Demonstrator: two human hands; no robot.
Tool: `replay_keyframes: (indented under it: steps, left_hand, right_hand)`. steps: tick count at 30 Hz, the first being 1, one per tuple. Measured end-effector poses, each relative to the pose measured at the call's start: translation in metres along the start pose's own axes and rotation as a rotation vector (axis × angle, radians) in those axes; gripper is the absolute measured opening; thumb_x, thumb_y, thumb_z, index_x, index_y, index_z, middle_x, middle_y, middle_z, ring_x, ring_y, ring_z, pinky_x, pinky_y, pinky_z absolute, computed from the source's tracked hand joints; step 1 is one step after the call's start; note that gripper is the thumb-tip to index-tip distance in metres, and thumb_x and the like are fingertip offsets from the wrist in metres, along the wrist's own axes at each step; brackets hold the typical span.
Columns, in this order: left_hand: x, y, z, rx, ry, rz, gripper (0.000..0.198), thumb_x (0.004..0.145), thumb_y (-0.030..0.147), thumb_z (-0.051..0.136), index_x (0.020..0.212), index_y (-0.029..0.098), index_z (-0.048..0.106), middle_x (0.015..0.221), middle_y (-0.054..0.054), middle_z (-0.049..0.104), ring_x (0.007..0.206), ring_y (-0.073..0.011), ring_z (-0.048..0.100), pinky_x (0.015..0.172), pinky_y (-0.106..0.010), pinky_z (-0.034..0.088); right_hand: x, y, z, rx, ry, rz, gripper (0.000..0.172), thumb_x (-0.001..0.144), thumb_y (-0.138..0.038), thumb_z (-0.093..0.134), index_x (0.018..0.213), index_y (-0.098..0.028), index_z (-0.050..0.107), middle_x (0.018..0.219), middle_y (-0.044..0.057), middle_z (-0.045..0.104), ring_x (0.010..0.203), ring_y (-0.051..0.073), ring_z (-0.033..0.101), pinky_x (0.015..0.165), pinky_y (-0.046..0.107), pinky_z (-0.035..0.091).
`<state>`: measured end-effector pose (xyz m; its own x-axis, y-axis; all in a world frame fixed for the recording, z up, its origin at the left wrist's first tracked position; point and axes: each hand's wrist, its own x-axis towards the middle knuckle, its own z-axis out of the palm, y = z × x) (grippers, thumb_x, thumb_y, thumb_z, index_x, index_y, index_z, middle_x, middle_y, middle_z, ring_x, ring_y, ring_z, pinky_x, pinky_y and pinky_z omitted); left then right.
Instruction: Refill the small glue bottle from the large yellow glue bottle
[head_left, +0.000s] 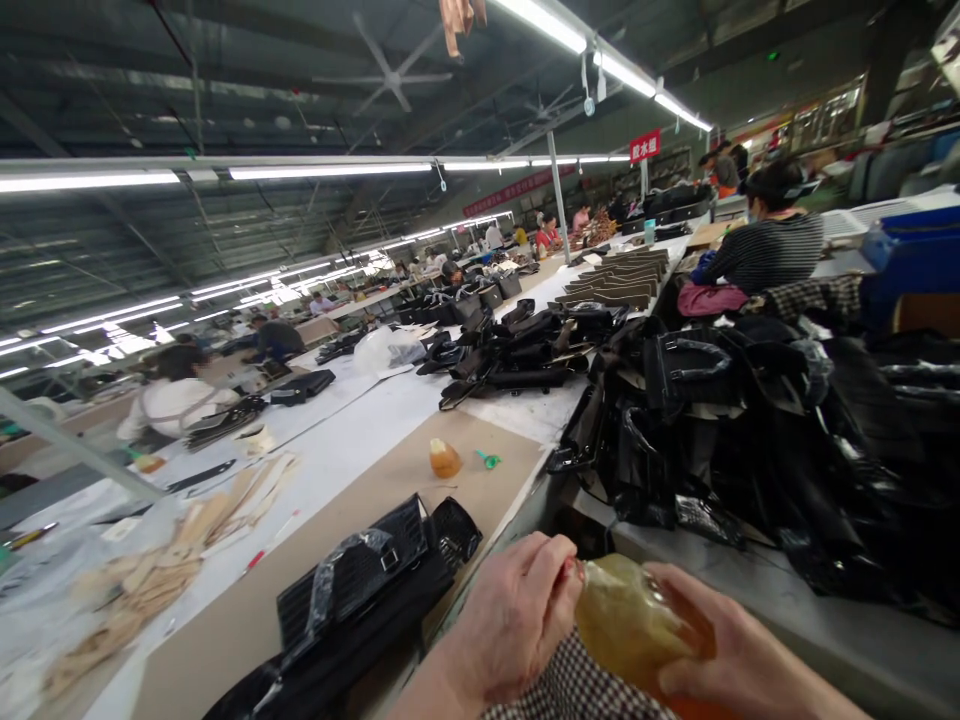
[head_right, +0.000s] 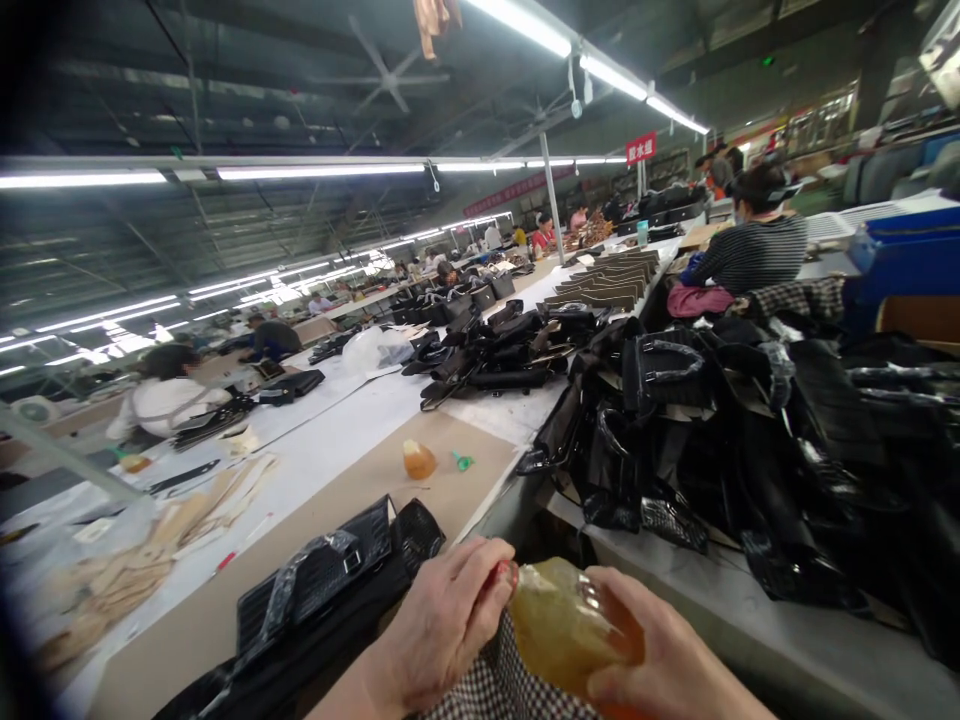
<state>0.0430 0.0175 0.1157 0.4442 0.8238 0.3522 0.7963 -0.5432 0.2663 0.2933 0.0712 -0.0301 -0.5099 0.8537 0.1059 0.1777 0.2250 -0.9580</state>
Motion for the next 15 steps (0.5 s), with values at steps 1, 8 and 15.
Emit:
replay_keyframes:
  steps: [1,8,15]
  left_hand:
    - [0.001,0.001,0.002,0.050,-0.005,-0.096,0.028,0.102,0.028,0.034,0.102,0.017,0.060,0.091,-0.008,0.071,0.082,-0.0205,0.067,0.074,-0.033,0.054]
    - [-0.010,-0.005,0.016,-0.037,-0.043,-0.723,0.068,0.104,0.050,0.015,0.066,0.021,0.064,0.063,-0.005,0.071,0.063,-0.0194,0.068,0.060,-0.030,0.041]
    - [-0.046,-0.049,0.057,0.337,0.211,-0.193,0.048,0.104,0.021,0.022,0.108,0.018,0.070,0.082,-0.005,0.079,0.061,-0.0158,0.072,0.056,-0.024,0.052]
  right_hand:
    - [0.001,0.003,0.006,-0.125,0.080,-0.042,0.066,0.064,-0.021,0.070,0.129,-0.020,0.061,0.124,0.010,0.068,0.112,0.030,0.065,0.096,0.038,0.054]
    - [0.009,-0.019,0.025,-0.961,0.370,-0.715,0.053,0.083,-0.020,0.060,0.134,-0.014,0.051,0.112,0.008,0.072,0.095,0.025,0.069,0.083,0.036,0.052]
    - [0.020,-0.028,0.025,-0.915,0.256,-0.707,0.049,0.090,-0.036,0.067,0.132,-0.016,0.051,0.105,0.006,0.072,0.084,0.022,0.067,0.075,0.033,0.050]
